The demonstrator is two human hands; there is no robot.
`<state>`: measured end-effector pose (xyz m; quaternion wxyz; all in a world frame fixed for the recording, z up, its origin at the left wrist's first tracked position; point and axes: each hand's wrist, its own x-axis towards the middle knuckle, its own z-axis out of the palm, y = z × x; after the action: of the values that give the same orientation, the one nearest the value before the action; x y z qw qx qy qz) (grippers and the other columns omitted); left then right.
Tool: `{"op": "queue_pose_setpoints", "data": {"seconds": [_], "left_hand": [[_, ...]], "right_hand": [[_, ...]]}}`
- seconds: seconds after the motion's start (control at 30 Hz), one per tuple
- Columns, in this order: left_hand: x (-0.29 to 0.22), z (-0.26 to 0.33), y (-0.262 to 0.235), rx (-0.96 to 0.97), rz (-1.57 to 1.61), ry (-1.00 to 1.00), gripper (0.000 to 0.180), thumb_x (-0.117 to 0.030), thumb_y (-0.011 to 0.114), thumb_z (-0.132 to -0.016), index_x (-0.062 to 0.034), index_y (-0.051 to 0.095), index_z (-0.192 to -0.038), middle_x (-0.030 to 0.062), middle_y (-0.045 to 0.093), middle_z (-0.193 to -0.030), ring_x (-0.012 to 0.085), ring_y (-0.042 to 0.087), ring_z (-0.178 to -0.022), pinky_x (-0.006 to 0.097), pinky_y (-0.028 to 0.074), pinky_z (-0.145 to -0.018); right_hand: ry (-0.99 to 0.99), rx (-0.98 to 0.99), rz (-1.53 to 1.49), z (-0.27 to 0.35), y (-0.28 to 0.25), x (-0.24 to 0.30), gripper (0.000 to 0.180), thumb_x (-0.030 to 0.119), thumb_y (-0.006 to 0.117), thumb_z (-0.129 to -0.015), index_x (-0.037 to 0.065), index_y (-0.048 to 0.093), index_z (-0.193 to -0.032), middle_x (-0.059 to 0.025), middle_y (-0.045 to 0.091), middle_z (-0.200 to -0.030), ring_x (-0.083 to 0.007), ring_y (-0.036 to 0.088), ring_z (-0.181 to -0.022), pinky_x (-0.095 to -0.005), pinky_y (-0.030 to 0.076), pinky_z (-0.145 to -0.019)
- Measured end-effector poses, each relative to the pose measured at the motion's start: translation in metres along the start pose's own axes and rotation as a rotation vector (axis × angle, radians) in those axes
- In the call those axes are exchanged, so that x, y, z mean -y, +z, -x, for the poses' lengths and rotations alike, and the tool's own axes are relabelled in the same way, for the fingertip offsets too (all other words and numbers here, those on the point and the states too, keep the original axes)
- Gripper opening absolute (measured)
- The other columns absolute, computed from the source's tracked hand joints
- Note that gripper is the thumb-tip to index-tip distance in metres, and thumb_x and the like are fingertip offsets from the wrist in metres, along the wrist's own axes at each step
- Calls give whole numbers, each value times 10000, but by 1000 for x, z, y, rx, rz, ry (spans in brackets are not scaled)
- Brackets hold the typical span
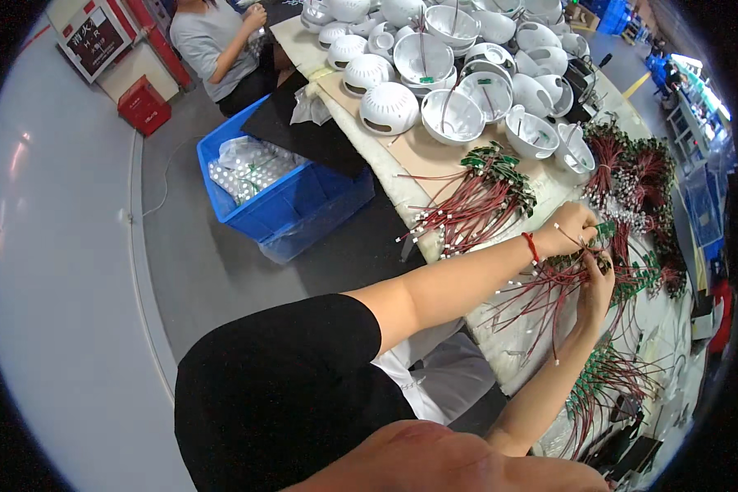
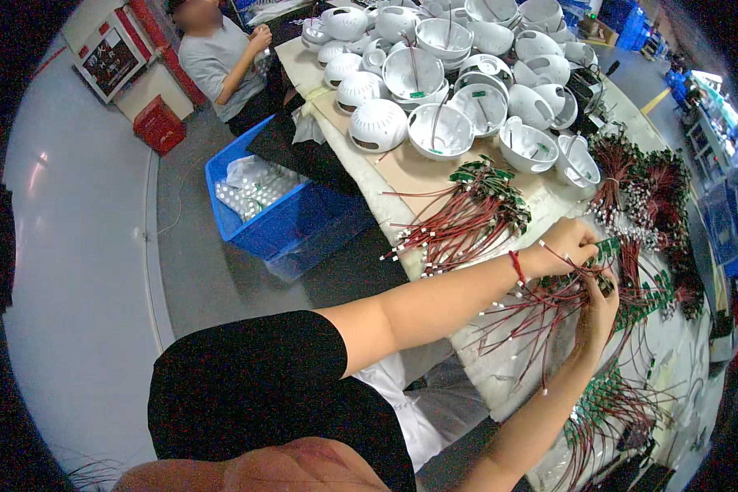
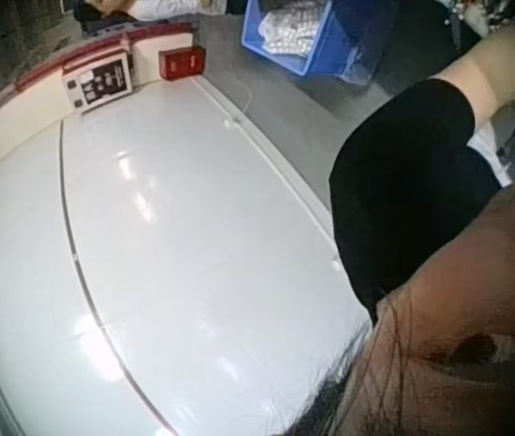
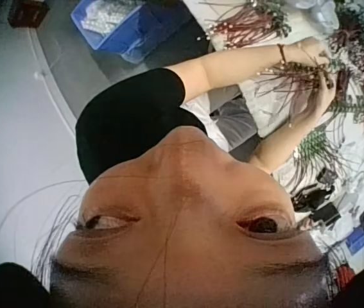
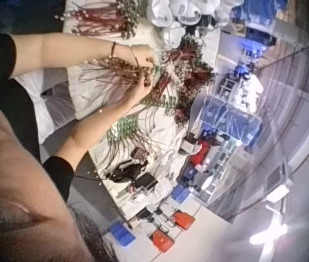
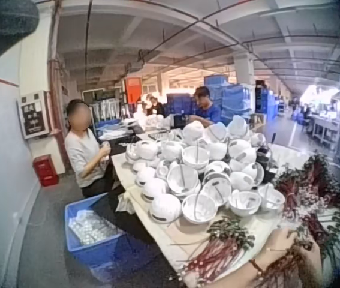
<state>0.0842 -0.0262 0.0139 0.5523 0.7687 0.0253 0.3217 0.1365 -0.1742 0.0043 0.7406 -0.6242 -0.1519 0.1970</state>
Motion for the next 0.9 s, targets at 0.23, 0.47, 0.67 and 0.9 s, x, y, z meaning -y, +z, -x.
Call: {"op": "queue_pose_setpoints", "data": {"seconds": [0.23, 0.47, 0.67, 0.9], "left_hand": [[10, -1, -4, 83, -82, 43, 203, -180, 582, -724, 17, 629, -709, 229, 582, -649, 363, 596, -611, 426, 460, -603], [3, 8, 17, 10, -266, 20, 225, -191, 592, -748, 17, 628, -672, 250, 574, -664, 393, 590, -644, 451, 464, -631], [7, -2, -3, 0, -99, -18, 204, -200, 592, -764, -10, 651, -718, 214, 596, -676, 355, 597, -622, 414, 459, -597], [11, -4, 5, 67, 24, -11, 208, -201, 583, -798, -17, 657, -738, 155, 625, -655, 224, 601, -578, 365, 452, -572]], "right_hand": [[-170, -77, 62, -8, -3, -17, 164, -11, 606, -804, 28, 524, -942, -34, 571, -856, -107, 547, -716, -227, 436, -655], [-355, -130, 358, -27, -21, -41, 148, 0, 602, -796, 7, 547, -933, -27, 571, -824, -113, 537, -726, -235, 445, -675], [27, 37, 33, -7, -5, -8, 192, 30, 582, -823, 13, 557, -1013, -34, 574, -880, -107, 533, -796, -241, 431, -708], [-10, 76, 99, -8, -12, -10, 248, 38, 618, -799, -6, 560, -1036, -42, 580, -911, -122, 547, -775, -247, 437, -691]]}}
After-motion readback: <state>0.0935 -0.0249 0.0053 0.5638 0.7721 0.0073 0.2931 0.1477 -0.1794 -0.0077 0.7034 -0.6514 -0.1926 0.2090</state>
